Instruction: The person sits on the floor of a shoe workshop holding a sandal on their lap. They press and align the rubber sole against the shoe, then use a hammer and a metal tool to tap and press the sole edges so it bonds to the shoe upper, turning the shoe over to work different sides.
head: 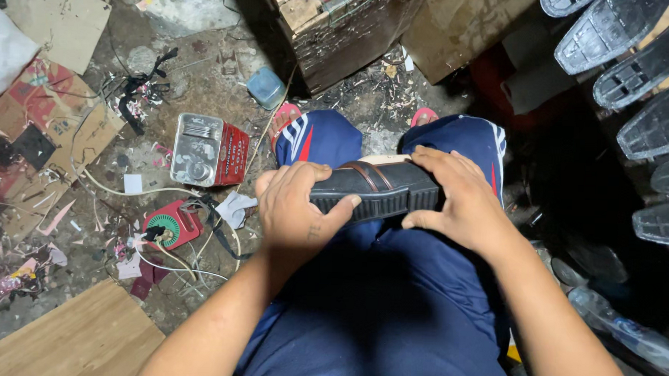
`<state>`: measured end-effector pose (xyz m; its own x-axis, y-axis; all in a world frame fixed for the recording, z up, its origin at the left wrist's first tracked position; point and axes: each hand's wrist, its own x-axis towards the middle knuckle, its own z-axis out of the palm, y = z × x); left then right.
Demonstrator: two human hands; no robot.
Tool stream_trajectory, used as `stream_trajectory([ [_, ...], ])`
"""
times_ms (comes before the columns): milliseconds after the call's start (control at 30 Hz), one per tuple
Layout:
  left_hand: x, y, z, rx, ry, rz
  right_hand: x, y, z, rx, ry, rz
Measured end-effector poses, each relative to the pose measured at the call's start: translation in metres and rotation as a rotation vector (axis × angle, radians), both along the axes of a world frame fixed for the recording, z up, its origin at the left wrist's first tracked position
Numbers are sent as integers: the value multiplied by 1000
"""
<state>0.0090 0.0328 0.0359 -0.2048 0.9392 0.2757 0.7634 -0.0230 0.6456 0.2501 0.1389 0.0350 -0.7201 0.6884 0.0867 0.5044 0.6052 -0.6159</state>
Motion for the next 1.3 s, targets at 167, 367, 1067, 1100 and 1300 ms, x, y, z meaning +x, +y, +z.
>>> stream_trajectory([
  [167, -6, 3, -2, -50, -78, -22, 12, -10, 0, -114, 165, -53],
  [367, -9, 10, 8, -55, -58, -113, 26, -20, 9, -93, 228, -20],
  [1067, 47, 27, 19, -111, 154, -217, 1, -32, -12, 88, 273, -142],
  [1100, 47, 28, 17, -100, 158, -199, 0, -30, -15, 74, 277, -154],
  [1300, 38, 45, 20, -156, 175, -229, 6, -10, -21, -464, 333, -317],
])
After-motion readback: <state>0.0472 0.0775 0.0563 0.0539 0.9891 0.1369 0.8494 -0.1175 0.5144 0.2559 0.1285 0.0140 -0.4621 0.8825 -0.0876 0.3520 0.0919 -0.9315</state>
